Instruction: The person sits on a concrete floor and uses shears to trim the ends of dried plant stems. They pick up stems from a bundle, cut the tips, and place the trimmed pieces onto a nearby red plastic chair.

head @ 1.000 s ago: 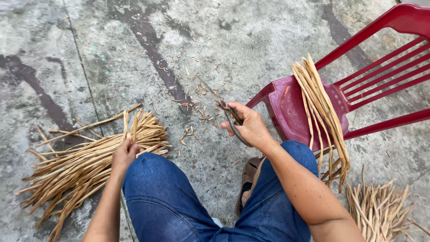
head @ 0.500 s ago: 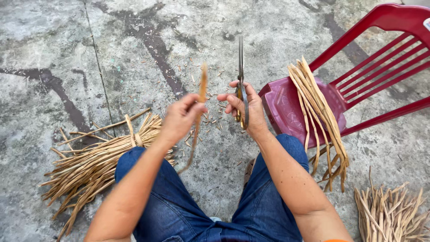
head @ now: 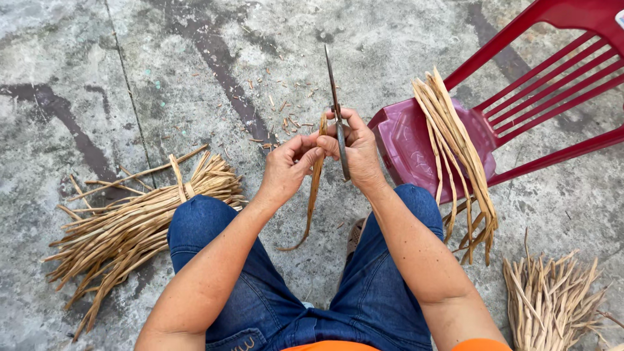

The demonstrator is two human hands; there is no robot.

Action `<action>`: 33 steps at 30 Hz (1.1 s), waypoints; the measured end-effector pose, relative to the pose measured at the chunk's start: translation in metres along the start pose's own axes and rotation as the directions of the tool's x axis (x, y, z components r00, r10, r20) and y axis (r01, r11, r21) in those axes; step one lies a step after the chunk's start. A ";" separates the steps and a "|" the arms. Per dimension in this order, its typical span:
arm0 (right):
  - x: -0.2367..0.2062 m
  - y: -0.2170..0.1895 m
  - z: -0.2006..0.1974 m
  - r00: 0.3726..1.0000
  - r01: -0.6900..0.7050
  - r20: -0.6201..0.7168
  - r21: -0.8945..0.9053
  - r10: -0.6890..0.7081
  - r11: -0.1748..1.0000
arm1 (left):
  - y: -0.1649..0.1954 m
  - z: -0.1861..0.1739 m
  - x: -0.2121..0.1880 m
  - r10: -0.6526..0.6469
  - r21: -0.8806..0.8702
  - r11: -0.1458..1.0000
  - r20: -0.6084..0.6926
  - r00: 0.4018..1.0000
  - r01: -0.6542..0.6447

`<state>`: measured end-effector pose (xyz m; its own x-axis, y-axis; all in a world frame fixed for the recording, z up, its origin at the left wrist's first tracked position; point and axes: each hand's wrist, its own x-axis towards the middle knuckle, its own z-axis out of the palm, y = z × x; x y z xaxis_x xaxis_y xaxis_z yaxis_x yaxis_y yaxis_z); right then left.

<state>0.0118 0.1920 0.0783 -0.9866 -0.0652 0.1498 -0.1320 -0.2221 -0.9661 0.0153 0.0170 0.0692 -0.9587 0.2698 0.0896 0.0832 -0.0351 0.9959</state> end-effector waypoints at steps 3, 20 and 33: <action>0.002 -0.001 0.000 0.999 0.029 -0.022 0.068 -0.028 0.997 | -0.001 -0.002 0.000 -0.012 0.043 0.999 0.011 1.000 0.012; -0.006 -0.007 0.003 0.993 0.115 0.008 -0.308 -0.118 0.944 | 0.003 -0.031 0.004 0.125 -0.142 0.980 -0.121 0.985 -0.141; -0.018 -0.016 0.037 0.930 0.331 0.187 -0.799 -0.316 0.503 | 0.003 -0.040 0.006 0.107 -0.200 0.969 -0.195 0.975 -0.146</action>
<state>0.0349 0.1611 0.0991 -0.8582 -0.1721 0.4835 -0.4696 0.6437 -0.6043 -0.0009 -0.0201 0.0719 -0.9789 0.0714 0.1917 0.1665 -0.2662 0.9494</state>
